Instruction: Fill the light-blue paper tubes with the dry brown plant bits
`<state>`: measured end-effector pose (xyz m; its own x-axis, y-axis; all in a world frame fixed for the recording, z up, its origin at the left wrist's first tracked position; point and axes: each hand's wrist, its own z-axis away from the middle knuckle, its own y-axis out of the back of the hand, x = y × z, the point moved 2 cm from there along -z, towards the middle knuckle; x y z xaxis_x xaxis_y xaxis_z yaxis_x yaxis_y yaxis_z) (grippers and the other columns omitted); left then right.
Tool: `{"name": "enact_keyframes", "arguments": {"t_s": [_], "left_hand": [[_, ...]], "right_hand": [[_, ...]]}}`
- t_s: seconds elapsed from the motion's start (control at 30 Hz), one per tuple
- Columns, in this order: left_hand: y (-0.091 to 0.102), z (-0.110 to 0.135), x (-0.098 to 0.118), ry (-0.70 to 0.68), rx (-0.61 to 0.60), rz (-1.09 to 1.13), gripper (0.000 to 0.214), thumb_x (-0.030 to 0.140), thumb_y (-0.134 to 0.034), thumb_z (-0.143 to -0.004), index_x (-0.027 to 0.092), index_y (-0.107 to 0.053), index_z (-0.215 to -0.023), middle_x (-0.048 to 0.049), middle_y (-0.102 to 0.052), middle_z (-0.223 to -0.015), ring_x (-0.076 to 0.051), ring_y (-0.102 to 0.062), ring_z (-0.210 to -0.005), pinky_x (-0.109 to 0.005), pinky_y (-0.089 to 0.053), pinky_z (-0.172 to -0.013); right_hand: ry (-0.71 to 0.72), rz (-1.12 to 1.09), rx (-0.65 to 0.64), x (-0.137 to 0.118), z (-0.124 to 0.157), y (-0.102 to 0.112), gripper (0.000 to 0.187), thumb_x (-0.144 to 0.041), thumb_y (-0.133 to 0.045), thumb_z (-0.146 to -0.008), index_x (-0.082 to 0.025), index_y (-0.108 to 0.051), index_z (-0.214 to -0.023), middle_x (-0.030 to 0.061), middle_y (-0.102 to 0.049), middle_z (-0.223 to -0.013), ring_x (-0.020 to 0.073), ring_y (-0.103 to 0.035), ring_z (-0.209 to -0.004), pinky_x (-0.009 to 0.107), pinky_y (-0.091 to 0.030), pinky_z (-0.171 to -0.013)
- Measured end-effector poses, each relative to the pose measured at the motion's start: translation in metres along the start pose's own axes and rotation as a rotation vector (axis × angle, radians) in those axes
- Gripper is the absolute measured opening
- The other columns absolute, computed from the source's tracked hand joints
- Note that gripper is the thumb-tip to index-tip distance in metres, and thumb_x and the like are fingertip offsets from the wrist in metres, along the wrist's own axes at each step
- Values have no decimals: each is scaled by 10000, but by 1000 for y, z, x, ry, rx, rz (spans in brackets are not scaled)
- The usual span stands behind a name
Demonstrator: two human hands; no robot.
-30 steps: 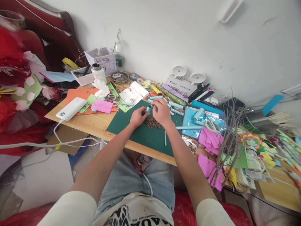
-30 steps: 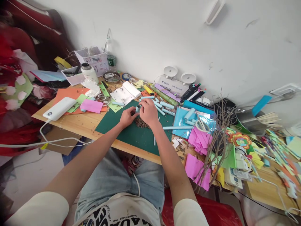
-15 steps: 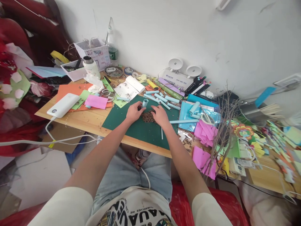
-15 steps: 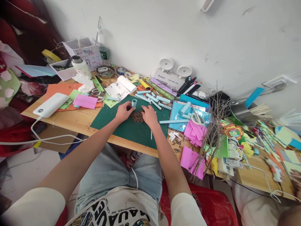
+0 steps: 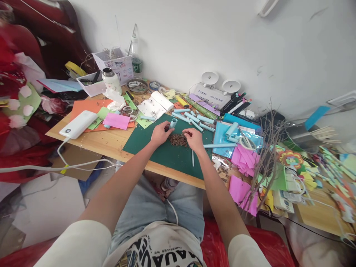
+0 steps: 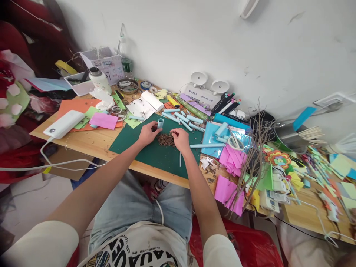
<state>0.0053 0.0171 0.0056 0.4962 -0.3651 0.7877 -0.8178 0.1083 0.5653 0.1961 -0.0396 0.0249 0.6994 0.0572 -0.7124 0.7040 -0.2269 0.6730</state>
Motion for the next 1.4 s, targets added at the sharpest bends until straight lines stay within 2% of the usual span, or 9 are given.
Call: {"name": "enact_keyframes", "arguments": {"t_s": [0.23, 0.4, 0.6, 0.7, 0.8, 0.93, 1.03, 1.23, 1.4], "left_hand": [[-1, 0, -1, -5, 10, 1, 217, 410, -611, -834, 239, -628, -966, -31, -708, -879, -195, -642, -799, -297, -488, -725], [-1, 0, -1, -3, -5, -4, 219, 417, -606, -838, 238, -629, -963, -31, -708, -881, -198, -644, -807, -293, -484, -714], [0, 0, 0, 8, -8, -16, 217, 414, -598, -842, 238, -630, -966, -36, -712, -890, -203, -640, -812, -297, -486, -725], [-1, 0, 0, 4, 0, -11, 212, 407, -607, -837, 238, -627, -964, -34, -710, -887, -201, -640, -815, -295, -487, -729], [0, 1, 0, 9, 0, -8, 210, 404, -608, -837, 235, -627, -961, -34, -708, -883, -198, -639, -807, -294, -488, -731], [0, 1, 0, 7, -5, 6, 208, 401, -611, -836, 234, -628, -958, -31, -708, -881, -195, -640, -800, -296, -488, -736], [-1, 0, 0, 2, -1, 9, 211, 403, -617, -831, 235, -628, -958, -29, -707, -880, -193, -641, -801, -296, -490, -740], [-1, 0, 0, 6, 3, -1, 208, 398, -605, -837, 234, -629, -964, -37, -711, -889, -202, -642, -817, -302, -490, -737], [-1, 0, -1, 6, -1, -3, 227, 421, -604, -837, 236, -631, -966, -41, -709, -878, -205, -639, -800, -308, -493, -731]], "right_hand": [[65, 48, 78, -4, 5, -2, 125, -285, -629, -781, -197, -703, -732, 32, -687, -772, 174, -611, -701, 304, -475, -717], [77, -36, 100, -8, 4, 6, 185, -296, -593, -819, -204, -753, -816, 48, -726, -820, 190, -645, -729, 323, -502, -740], [-41, -234, 125, -6, 3, 4, 265, -288, -569, -813, -202, -739, -999, 47, -751, -861, 210, -688, -772, 353, -543, -764], [-93, -300, 154, -6, 4, 2, 212, -326, -672, -738, -186, -733, -884, 44, -737, -761, 216, -685, -707, 348, -556, -713], [-98, -307, 129, -7, 4, 1, 173, -345, -695, -704, -190, -736, -769, 53, -742, -790, 220, -690, -724, 349, -563, -724], [-158, -341, 103, -1, 6, -1, 232, -320, -629, -731, -184, -761, -864, 60, -753, -822, 218, -697, -732, 359, -565, -741], [-150, -301, 113, 1, 7, -3, 242, -344, -620, -741, -181, -749, -866, 64, -749, -829, 217, -684, -743, 351, -547, -746], [-52, -73, 90, -5, 7, -2, 225, -376, -551, -823, -191, -679, -836, 38, -694, -747, 183, -607, -665, 305, -464, -667], [-17, -18, 67, -4, 7, 0, 182, -368, -624, -788, -203, -696, -761, 40, -705, -785, 191, -619, -705, 315, -470, -703]]}}
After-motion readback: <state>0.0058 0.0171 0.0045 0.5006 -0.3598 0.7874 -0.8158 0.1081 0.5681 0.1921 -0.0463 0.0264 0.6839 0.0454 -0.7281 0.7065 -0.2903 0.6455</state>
